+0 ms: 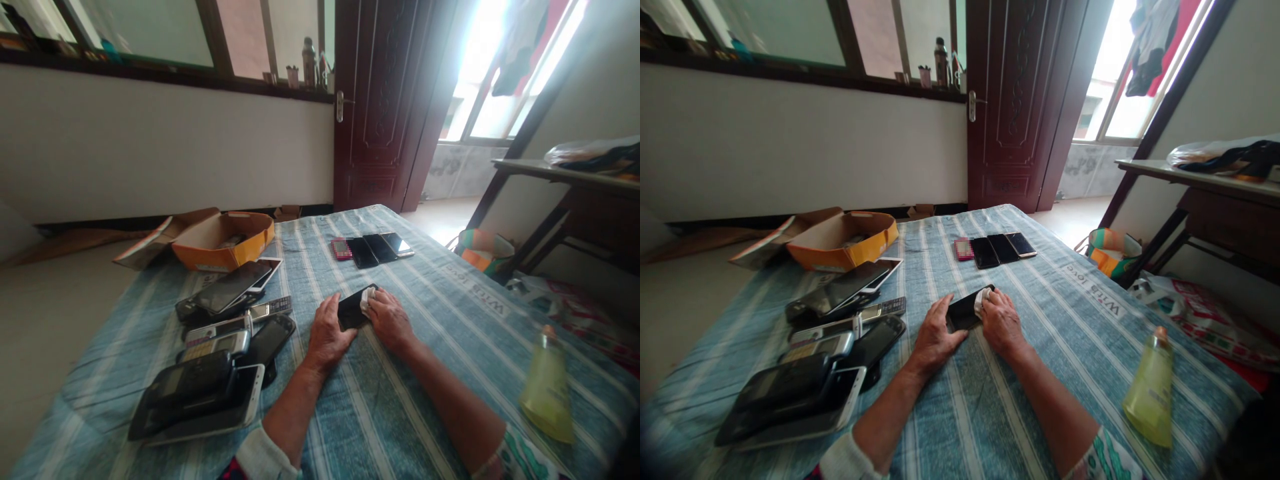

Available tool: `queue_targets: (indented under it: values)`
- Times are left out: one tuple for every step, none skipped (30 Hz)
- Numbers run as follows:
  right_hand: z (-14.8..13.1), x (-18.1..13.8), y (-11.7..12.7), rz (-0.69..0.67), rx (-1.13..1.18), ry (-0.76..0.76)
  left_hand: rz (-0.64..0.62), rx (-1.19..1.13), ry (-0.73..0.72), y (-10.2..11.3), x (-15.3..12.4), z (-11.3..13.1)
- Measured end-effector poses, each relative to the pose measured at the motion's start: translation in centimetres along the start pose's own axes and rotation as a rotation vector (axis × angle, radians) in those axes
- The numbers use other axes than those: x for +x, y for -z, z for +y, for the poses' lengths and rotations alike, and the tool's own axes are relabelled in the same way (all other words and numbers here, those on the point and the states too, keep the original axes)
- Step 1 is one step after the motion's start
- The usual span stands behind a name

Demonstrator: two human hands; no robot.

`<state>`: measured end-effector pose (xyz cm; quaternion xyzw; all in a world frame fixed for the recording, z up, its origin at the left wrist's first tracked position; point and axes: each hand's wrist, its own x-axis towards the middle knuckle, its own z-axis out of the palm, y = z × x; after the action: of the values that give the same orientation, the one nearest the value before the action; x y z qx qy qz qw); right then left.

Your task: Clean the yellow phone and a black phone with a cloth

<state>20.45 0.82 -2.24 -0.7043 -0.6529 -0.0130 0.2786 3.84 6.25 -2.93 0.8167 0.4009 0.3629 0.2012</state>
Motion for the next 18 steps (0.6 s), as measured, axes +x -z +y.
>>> queue_targets:
  values:
    - [-0.1,0.0,-0.2,0.005,0.014,0.015,-0.004,-0.007,-0.001,0.0,0.0,0.0]
    - [-0.3,-0.1,-0.4,0.007,0.032,0.031,-0.006,-0.015,-0.003,0.1,0.0,0.0]
    - [-0.5,-0.2,-0.6,0.005,0.054,0.050,-0.007,-0.023,-0.002,0.1,0.0,0.0]
    - [-0.8,-0.3,-0.7,-0.001,0.078,0.071,-0.006,-0.031,-0.002,0.1,0.0,0.0]
    - [-1.2,-0.4,-0.8,-0.011,0.100,0.095,-0.005,-0.037,-0.001,0.1,0.0,0.0]
    - [-1.5,-0.4,-0.8,-0.024,0.118,0.121,-0.004,-0.045,-0.001,0.0,-0.1,0.0]
    - [-1.9,-0.5,-0.8,-0.039,0.129,0.145,-0.004,-0.052,-0.001,0.0,-0.1,0.0]
    - [-2.1,-0.5,-0.7,-0.055,0.136,0.169,-0.004,-0.061,-0.001,0.0,-0.1,0.0]
    - [-2.1,-0.4,-0.6,-0.068,0.138,0.185,-0.004,-0.070,-0.001,0.0,-0.1,0.0]
    - [-2.0,-0.3,-0.4,-0.074,0.135,0.189,-0.005,-0.079,0.000,0.0,-0.1,0.0]
    - [-1.7,-0.1,-0.3,-0.072,0.128,0.176,-0.004,-0.086,0.001,0.1,-0.1,0.0]
    - [-1.3,0.1,-0.1,-0.062,0.117,0.146,-0.002,-0.089,0.003,0.1,-0.1,0.1]
    - [-0.7,0.4,0.0,-0.046,0.101,0.102,0.001,-0.090,0.005,0.1,-0.1,0.1]
    - [-0.1,0.7,0.1,-0.027,0.083,0.050,0.004,-0.088,0.007,0.1,-0.1,0.2]
    - [0.5,0.9,0.2,-0.006,0.065,-0.004,0.007,-0.085,0.009,0.2,-0.1,0.2]
    - [0.9,1.1,0.2,0.013,0.050,-0.048,0.008,-0.082,0.010,0.2,0.0,0.3]
    - [1.3,1.3,0.2,0.029,0.040,-0.080,0.008,-0.080,0.010,0.2,0.0,0.3]
    - [1.3,1.3,0.1,0.040,0.034,-0.096,0.006,-0.080,0.011,0.2,0.1,0.4]
